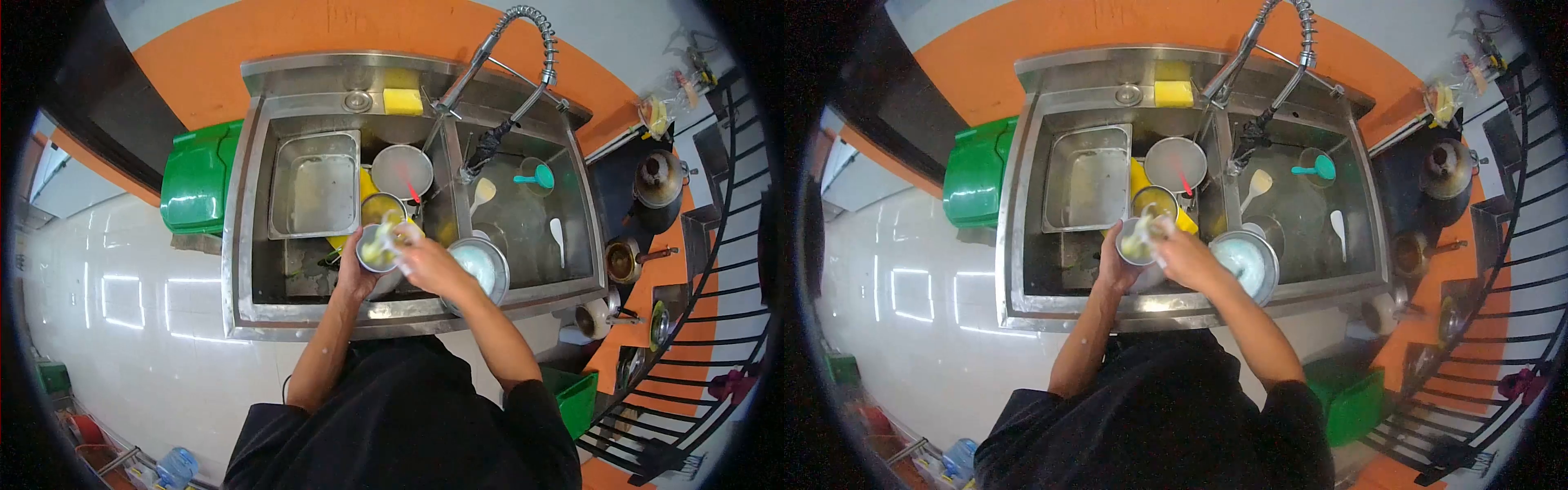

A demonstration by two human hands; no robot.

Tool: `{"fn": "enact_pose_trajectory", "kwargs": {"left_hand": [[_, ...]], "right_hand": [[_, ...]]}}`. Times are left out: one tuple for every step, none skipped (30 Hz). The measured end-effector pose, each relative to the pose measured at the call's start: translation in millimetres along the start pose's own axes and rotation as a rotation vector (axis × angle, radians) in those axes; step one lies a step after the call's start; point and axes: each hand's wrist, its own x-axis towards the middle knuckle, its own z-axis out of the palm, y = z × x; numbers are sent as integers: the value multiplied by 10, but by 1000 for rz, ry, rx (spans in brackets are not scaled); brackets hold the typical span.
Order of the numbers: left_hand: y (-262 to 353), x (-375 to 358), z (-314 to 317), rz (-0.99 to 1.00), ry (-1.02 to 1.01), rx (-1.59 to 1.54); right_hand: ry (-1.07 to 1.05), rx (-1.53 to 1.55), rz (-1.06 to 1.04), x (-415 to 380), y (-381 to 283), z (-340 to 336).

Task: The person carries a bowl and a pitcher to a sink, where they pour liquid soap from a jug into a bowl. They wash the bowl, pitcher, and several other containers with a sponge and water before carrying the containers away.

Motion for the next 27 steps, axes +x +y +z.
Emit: {"fn": "enact_pose_trajectory", "kwargs": {"left_hand": [[-27,86,-98,32,-14,4],[-7,107,-105,68,-29,6],[-18,94,-120,106,-19,28],[-28,51,-82,115,-20,33],[-38,16,-42,132,6,-7],[-20,-4,-9,148,32,-45],[1,53,-20,202,61,-27],[15,42,-66,208,60,-19],[44,50,-97,216,85,-25],[82,45,-87,220,112,-32],[101,56,-74,227,114,-112],[88,62,-45,229,110,-106],[61,68,-17,261,116,-106],[57,77,2,291,121,-105],[92,110,20,293,112,-101],[122,145,11,310,111,-44],[144,171,-9,325,112,14],[151,190,-30,340,115,72],[175,160,17,366,174,101],[183,161,-7,364,172,108],[200,155,-35,331,130,-19],[210,133,-33,296,89,-147],[180,90,-1,283,54,-205],[153,104,21,281,49,-199],[112,146,23,342,115,-101],[132,90,179,404,182,-5],[142,-29,298,493,234,142]], "right_hand": [[-15,-25,-23,97,31,172],[-31,-53,-50,211,12,282],[-70,-23,28,310,3,369],[-65,-23,19,407,14,453],[33,-122,40,511,46,545],[133,-221,63,590,83,624],[212,-360,-9,629,17,609],[220,-356,-13,669,30,604],[73,-235,-36,735,82,549],[-77,-113,-55,799,93,494],[-67,53,-25,837,69,457],[-60,53,-26,876,49,486],[87,121,25,927,6,536],[235,189,78,961,-31,578],[330,52,127,977,-42,591],[336,50,126,1007,-9,615],[343,-96,130,1031,23,649],[348,-240,135,1039,57,685],[351,-237,139,1028,71,610],[155,-124,53,1015,106,468],[-40,-12,-34,1008,101,366],[-35,-11,-31,1006,92,374],[30,70,-43,1002,68,397],[98,149,-56,1003,47,409],[215,-1,-29,1012,102,480],[217,-4,-30,1015,80,492],[338,-129,48,1032,60,503]]}}
